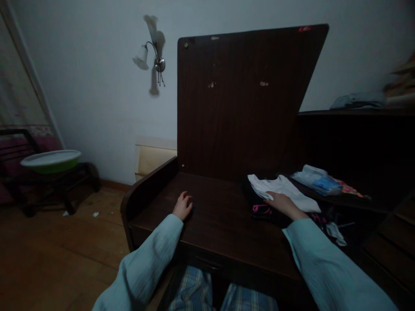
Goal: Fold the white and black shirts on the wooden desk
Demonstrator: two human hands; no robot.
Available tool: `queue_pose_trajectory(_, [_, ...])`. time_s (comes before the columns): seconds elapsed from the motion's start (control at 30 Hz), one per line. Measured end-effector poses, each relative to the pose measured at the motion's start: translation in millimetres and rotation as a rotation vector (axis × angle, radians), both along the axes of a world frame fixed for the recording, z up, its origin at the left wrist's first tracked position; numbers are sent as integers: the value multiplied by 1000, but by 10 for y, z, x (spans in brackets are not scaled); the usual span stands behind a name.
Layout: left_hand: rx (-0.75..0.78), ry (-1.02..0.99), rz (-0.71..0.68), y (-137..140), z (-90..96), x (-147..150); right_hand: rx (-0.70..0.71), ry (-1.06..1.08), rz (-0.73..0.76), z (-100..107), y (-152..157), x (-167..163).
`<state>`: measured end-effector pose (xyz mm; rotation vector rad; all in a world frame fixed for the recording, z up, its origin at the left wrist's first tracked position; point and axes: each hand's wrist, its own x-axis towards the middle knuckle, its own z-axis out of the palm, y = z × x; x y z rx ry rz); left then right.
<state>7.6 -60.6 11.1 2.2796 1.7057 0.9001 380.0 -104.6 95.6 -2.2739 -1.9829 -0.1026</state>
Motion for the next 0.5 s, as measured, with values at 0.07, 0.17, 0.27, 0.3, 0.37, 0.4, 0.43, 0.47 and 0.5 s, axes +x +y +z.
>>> queue_pose_trajectory(0.07, [20, 4, 39, -4, -3, 12, -11, -9, -10, 95, 55, 60])
queue_pose_trajectory(0.17, [105, 72, -13, -27, -5, 70, -9, 0, -47, 331, 238, 116])
queue_pose_trajectory(0.27, [162, 151, -207, -57, -3, 159, 54, 30, -77, 607, 443, -27])
queue_pose_trajectory(0.3, [157, 152, -245, -61, -4, 183, 90, 48, -77, 678, 475, -146])
queue_pose_trajectory(0.37, [120, 96, -257, -51, -11, 210, 183, 93, -9, 754, 446, -478])
queue_pose_trajectory(0.4, [92, 39, -242, -36, -17, 212, 224, 124, 57, 752, 386, -672])
queue_pose_trajectory(0.43, [55, -40, -222, -14, -25, 205, 221, 168, 148, 723, 306, -868])
queue_pose_trajectory(0.47, [3, -139, -199, 13, -32, 193, 181, 232, 250, 668, 217, -1052])
queue_pose_trajectory(0.5, [-59, -254, -166, 43, -41, 179, 105, 318, 412, 591, 131, -1210])
